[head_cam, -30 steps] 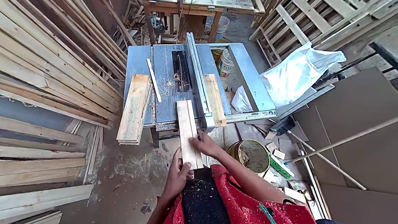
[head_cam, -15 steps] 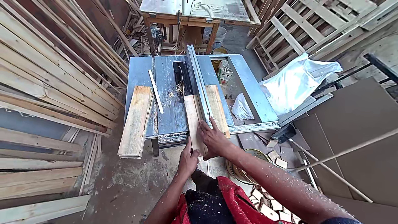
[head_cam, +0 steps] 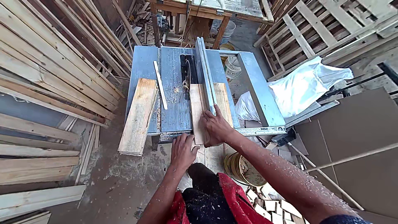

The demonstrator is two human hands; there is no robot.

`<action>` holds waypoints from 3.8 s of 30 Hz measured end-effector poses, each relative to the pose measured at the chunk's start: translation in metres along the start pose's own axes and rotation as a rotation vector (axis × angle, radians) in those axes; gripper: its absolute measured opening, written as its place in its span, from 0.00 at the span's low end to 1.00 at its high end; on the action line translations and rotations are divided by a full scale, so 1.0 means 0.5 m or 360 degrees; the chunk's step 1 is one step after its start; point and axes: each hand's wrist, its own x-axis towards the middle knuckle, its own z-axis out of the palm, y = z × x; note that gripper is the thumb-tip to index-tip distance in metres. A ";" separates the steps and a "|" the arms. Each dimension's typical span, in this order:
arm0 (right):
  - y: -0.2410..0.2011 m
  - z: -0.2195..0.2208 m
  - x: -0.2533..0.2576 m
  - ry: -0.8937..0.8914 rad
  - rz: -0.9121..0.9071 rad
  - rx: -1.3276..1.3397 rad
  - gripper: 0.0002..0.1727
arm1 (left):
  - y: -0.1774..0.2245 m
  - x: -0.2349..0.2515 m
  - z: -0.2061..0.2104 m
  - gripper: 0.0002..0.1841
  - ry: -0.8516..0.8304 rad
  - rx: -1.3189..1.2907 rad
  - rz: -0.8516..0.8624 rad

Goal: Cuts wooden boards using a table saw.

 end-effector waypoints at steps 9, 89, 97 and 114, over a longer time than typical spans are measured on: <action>0.064 -0.019 0.089 -0.0036 0.0021 0.0002 0.75 | -0.061 0.045 -0.024 0.16 0.0426 -0.0129 0.0091; 0.592 -0.302 0.615 0.0637 -0.0002 0.0188 0.18 | -0.114 0.057 -0.173 0.12 0.0701 0.0194 -0.0479; 0.440 -0.185 0.021 0.1307 0.0299 0.0332 0.26 | -0.229 -0.041 -0.305 0.50 0.0370 0.0128 -0.0778; -0.025 0.207 -0.247 0.1134 0.0760 0.1108 0.35 | -0.241 -0.159 -0.412 0.33 0.0456 -0.1191 -0.0506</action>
